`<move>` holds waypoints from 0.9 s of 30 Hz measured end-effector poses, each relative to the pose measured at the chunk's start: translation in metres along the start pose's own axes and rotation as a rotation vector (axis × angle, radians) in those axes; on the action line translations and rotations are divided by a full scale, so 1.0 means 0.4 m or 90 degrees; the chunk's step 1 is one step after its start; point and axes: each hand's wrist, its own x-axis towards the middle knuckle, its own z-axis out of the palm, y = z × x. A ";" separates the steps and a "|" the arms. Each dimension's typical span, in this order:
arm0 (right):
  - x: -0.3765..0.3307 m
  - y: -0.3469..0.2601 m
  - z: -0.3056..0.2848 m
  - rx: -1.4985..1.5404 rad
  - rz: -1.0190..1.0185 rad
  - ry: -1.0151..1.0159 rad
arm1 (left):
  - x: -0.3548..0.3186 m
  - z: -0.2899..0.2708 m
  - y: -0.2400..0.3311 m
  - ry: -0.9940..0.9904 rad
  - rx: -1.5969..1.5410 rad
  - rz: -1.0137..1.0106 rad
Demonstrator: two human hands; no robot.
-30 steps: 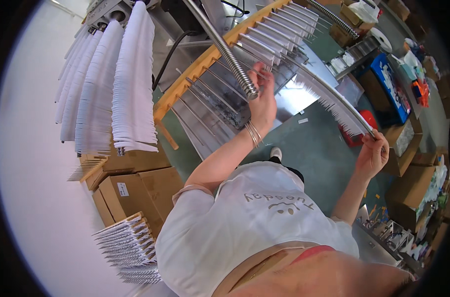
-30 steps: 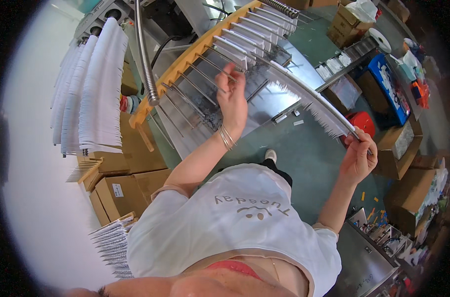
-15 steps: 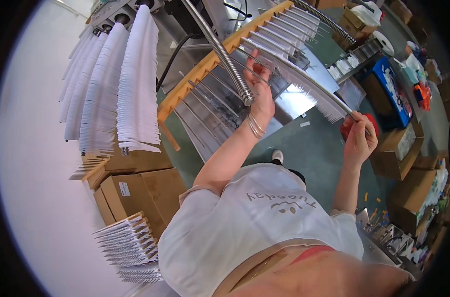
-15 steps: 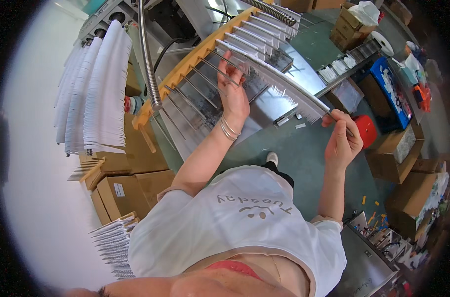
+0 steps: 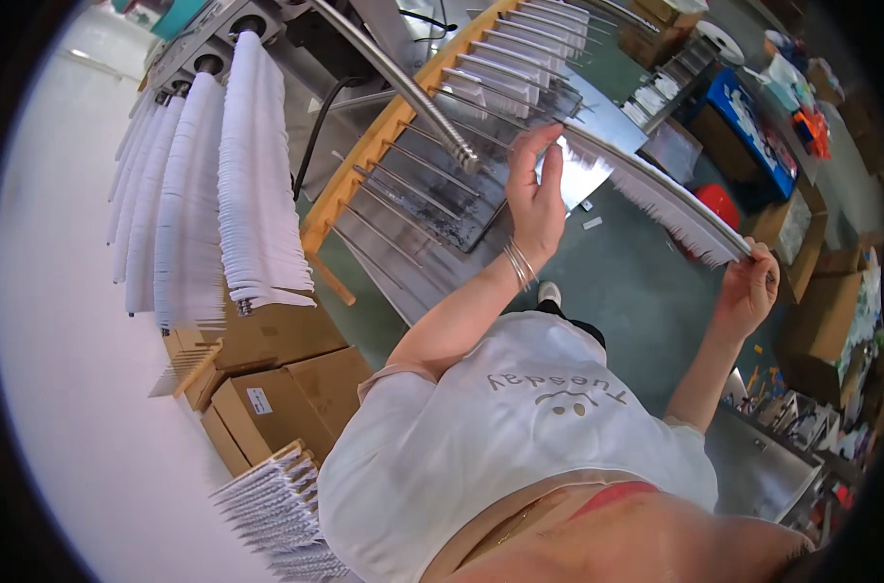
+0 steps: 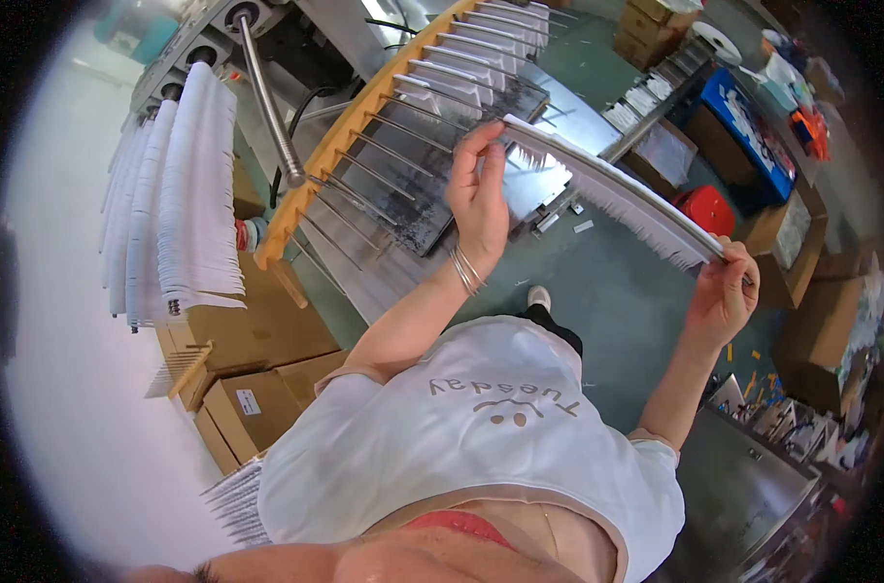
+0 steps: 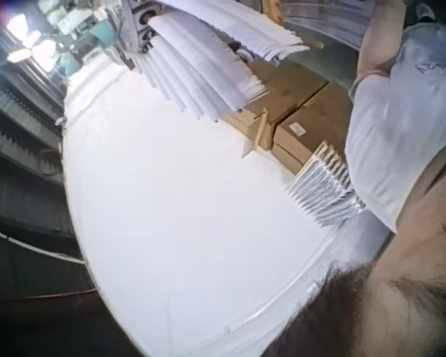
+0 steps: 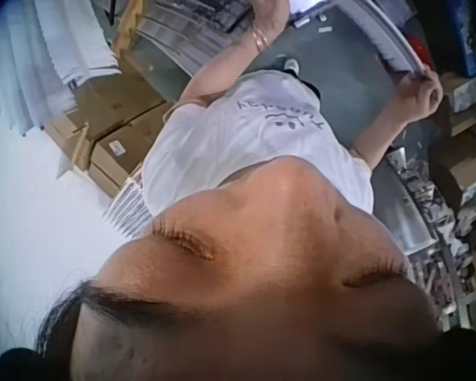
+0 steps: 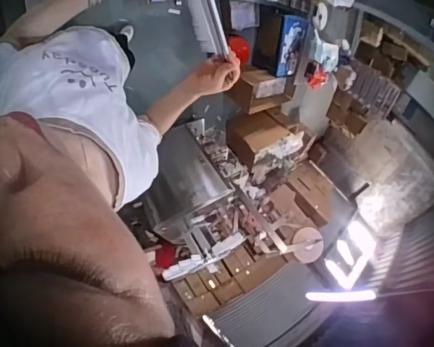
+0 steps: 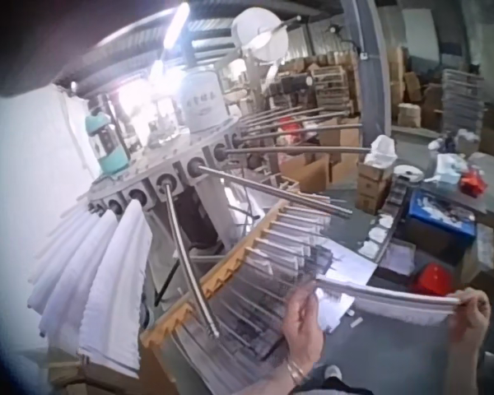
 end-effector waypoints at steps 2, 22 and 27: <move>-0.013 -0.038 -0.021 -0.010 0.002 0.039 | -0.010 0.029 0.032 -0.013 0.041 0.015; 0.022 -0.372 0.035 -0.007 -0.170 -0.075 | 0.044 0.053 0.299 -0.106 -0.214 0.076; -0.040 -0.397 0.049 0.053 -0.294 -0.080 | 0.067 0.049 0.345 -0.152 -0.133 0.245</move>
